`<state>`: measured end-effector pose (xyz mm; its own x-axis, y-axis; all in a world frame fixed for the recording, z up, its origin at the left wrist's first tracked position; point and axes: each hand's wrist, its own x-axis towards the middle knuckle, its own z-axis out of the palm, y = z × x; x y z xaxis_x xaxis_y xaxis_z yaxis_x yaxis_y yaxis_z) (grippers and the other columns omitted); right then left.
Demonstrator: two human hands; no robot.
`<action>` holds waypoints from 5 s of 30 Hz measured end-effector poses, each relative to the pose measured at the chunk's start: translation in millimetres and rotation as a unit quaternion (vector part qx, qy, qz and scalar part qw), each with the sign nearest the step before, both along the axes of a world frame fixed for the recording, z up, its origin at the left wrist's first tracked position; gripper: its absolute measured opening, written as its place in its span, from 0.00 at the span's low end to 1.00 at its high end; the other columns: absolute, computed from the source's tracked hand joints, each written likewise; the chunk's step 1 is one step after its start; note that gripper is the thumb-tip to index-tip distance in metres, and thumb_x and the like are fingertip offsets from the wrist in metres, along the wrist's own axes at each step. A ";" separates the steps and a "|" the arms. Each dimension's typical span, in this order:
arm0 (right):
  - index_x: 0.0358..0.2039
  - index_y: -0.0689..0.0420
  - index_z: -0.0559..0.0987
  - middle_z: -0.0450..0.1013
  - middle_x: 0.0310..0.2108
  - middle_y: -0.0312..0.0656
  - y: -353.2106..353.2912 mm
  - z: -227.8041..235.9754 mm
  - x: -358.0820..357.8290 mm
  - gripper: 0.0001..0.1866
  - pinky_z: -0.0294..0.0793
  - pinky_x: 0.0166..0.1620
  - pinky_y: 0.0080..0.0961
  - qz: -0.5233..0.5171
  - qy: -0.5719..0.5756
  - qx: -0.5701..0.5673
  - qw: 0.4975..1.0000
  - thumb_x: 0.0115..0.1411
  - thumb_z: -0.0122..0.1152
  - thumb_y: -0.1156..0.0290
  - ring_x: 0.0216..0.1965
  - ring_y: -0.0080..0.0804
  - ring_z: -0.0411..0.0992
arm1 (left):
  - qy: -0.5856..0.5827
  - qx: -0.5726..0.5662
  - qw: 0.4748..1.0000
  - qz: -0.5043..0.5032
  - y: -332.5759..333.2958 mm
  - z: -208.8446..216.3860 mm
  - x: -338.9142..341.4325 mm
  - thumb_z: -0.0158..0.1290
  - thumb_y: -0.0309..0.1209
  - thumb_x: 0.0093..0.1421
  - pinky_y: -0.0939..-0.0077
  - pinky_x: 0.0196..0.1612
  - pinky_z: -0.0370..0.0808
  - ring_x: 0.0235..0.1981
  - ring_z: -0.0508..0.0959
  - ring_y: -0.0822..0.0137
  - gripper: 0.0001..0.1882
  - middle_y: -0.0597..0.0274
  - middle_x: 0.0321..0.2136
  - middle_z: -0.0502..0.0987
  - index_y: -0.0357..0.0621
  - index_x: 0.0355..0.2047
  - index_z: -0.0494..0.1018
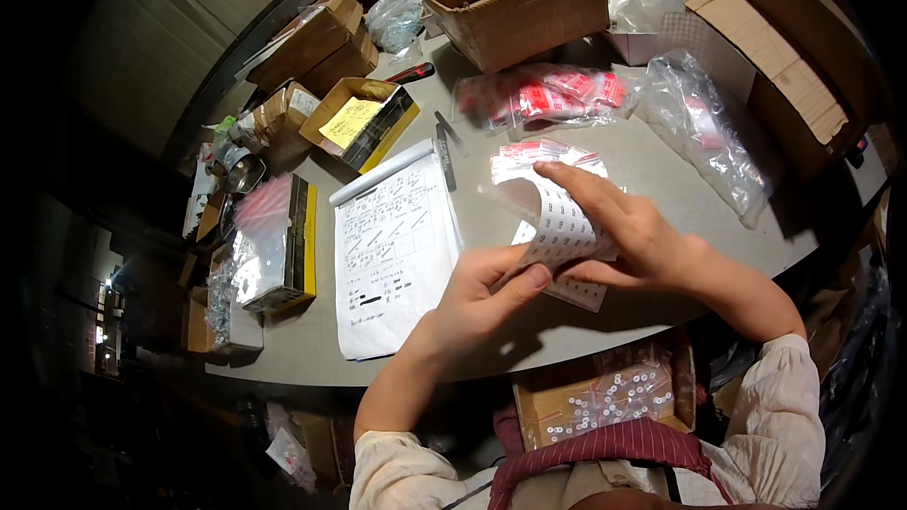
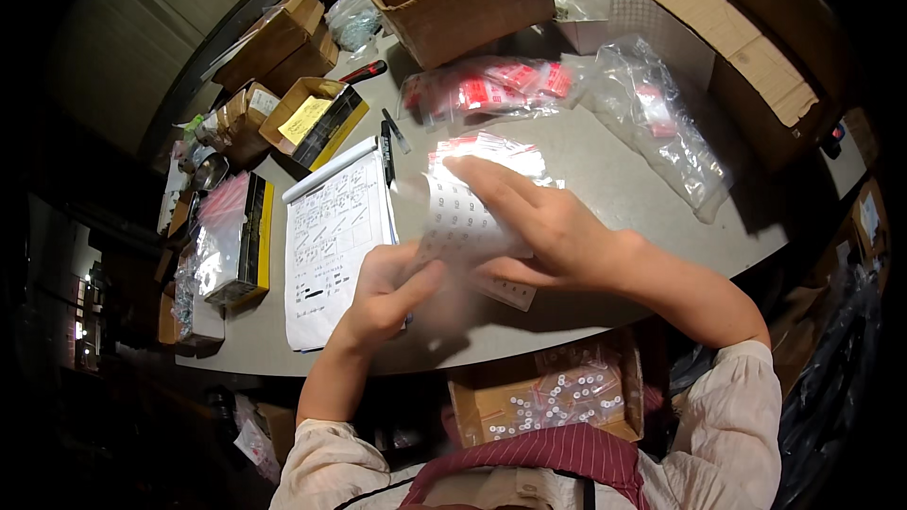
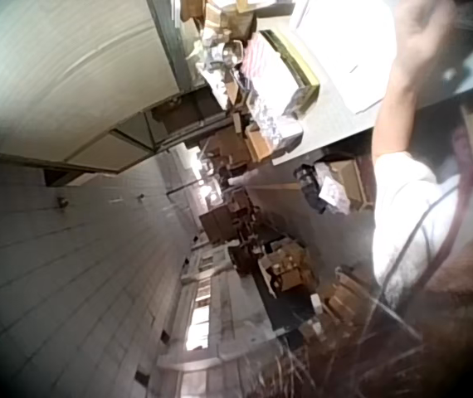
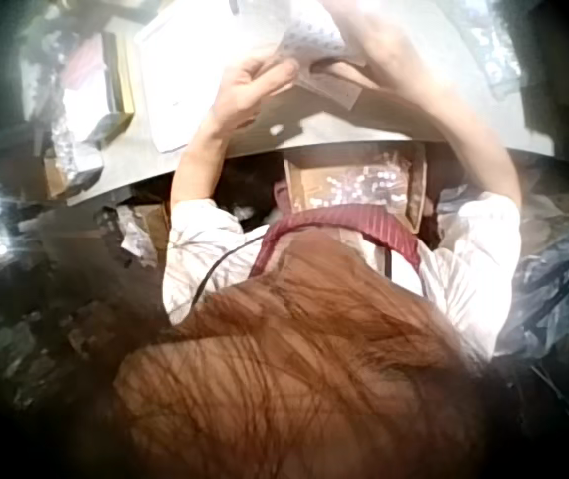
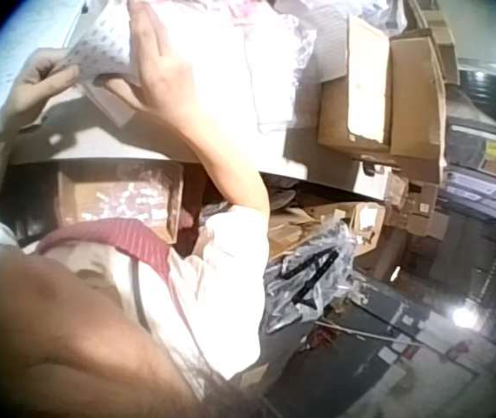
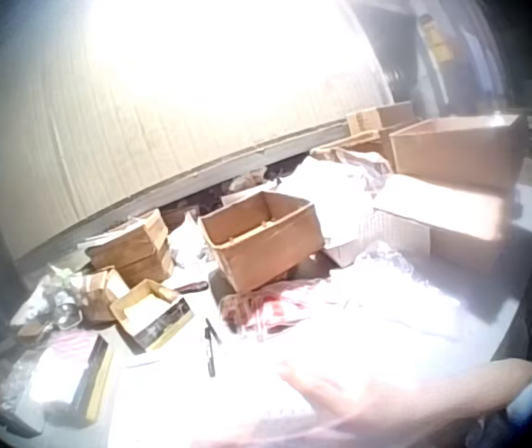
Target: The person sorts small sequins from a sheet into small plastic bags on a cluttered table. They repeatedly peel sequins from the sheet and place them into bags, occasionally folding the sheet and adjusting the bags. A second person is visible in the background handling a roll of tape.
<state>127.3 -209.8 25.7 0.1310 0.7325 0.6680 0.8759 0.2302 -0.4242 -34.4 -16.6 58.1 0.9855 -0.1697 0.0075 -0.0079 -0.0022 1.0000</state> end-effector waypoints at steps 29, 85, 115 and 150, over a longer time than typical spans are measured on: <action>0.64 0.64 0.66 0.72 0.55 0.44 -1.6 11.8 -2.2 0.33 0.66 0.61 0.26 -0.024 0.444 0.016 0.895 0.62 0.69 0.70 0.57 0.29 0.69 | -0.071 -0.098 0.971 0.207 11.4 -26.1 18.5 0.57 0.22 0.65 0.71 0.46 0.81 0.43 0.80 0.69 0.19 0.53 0.44 0.80 0.32 0.55 0.67; 0.61 0.63 0.66 0.74 0.50 0.44 3.5 -0.3 -1.6 0.30 0.74 0.53 0.26 -0.028 0.407 0.006 0.913 0.62 0.68 0.72 0.51 0.28 0.73 | -0.044 -0.074 0.974 0.208 6.8 -30.2 18.1 0.60 0.30 0.66 0.78 0.31 0.81 0.32 0.78 0.76 0.15 0.60 0.34 0.77 0.36 0.44 0.67; 0.60 0.63 0.68 0.76 0.49 0.45 -1.3 0.9 2.9 0.30 0.74 0.53 0.25 -0.003 0.427 -0.012 0.904 0.59 0.69 0.77 0.50 0.27 0.74 | 0.025 -0.050 0.986 0.156 23.9 -33.8 23.3 0.64 0.30 0.58 0.76 0.49 0.77 0.43 0.81 0.69 0.29 0.51 0.47 0.80 0.28 0.57 0.71; 0.39 0.61 0.74 0.76 0.38 0.48 -10.9 -2.8 8.0 0.14 0.83 0.39 0.39 0.081 -0.178 0.149 0.969 0.51 0.60 0.84 0.37 0.44 0.79 | -0.488 0.326 0.783 0.205 31.1 -22.2 16.8 0.60 0.22 0.46 0.68 0.38 0.80 0.36 0.82 0.55 0.13 0.53 0.37 0.82 0.42 0.32 0.70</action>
<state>135.2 -220.7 22.8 -0.2482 0.4914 0.8348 0.8966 0.4429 0.0059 -17.6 14.5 35.9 0.5365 -0.1218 0.8350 -0.6328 -0.7128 0.3026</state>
